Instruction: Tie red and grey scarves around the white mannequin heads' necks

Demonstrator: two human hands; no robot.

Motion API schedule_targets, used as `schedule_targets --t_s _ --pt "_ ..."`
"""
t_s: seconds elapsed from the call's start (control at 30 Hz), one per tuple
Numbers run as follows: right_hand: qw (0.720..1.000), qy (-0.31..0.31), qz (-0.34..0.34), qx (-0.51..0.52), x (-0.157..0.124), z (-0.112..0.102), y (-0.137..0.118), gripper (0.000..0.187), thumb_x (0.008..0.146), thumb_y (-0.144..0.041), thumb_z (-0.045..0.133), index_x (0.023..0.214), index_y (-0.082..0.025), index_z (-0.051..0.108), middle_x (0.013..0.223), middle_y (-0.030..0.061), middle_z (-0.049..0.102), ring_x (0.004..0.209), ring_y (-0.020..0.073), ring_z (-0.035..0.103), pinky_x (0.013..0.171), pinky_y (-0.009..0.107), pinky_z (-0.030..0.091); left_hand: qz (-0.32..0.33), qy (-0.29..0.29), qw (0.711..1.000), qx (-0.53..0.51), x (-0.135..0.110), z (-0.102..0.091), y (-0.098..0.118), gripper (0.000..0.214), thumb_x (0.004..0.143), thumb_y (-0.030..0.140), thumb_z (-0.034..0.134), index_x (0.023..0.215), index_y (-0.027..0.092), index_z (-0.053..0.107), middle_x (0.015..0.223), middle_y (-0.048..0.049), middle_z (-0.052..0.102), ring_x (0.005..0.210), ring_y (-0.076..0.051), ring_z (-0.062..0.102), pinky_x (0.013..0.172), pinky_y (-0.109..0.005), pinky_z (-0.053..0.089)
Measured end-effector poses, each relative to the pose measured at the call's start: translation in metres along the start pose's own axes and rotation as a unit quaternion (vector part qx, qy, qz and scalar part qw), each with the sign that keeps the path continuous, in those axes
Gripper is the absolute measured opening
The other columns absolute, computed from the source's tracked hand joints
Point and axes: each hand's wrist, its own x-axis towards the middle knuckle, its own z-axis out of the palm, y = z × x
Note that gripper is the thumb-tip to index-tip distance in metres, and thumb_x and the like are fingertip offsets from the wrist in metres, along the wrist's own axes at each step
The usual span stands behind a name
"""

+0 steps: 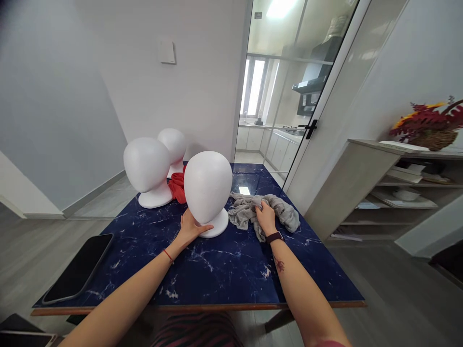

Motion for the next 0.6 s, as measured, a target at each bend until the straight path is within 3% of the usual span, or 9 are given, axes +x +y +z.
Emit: schedule_targets --t_s 0.2,0.33,0.43,0.6 --pt "0.989 0.141 0.041 0.025 -0.004 -0.017 -0.008 0.033 0.084 -0.031 0.033 0.099 -0.012 0.055 0.081 0.0132 0.063 0.075 0.0241 0.055 0.070 0.031 0.036 0.055 0.183 0.981 -0.042 -0.024 -0.022 0.016 0.067 0.060 0.048 0.071 0.111 0.022 0.036 0.118 -0.0100 0.039 0.118 -0.027 0.040 0.100 -0.047 0.031" --pt "0.989 0.134 0.007 0.058 -0.011 -0.016 -0.016 0.034 0.085 -0.031 0.032 0.103 -0.010 0.053 0.084 0.0143 0.063 0.079 0.0245 0.056 0.073 0.031 0.037 0.083 0.126 0.988 -0.027 -0.038 -0.026 0.019 0.072 0.057 0.048 0.074 0.110 0.022 0.034 0.117 -0.0096 0.037 0.118 -0.029 0.039 0.099 -0.048 0.033" --pt "0.995 0.082 -0.020 0.060 -0.015 -0.008 -0.021 0.030 0.083 -0.030 0.034 0.097 -0.013 0.054 0.079 0.0119 0.063 0.074 0.0228 0.056 0.070 0.029 0.037 0.043 0.102 0.992 -0.057 -0.036 -0.019 0.013 0.080 0.057 0.045 0.075 0.118 0.021 0.029 0.118 -0.0094 0.037 0.114 -0.027 0.043 0.096 -0.046 0.038" --pt "0.998 0.049 -0.028 0.040 -0.017 0.001 -0.025 0.029 0.083 -0.032 0.035 0.096 -0.014 0.054 0.073 0.0101 0.062 0.069 0.0225 0.055 0.065 0.028 0.035 -0.011 0.139 0.987 -0.074 -0.023 -0.009 -0.003 0.078 0.059 0.042 0.074 0.120 0.019 0.031 0.119 -0.0109 0.038 0.115 -0.027 0.043 0.094 -0.045 0.040"
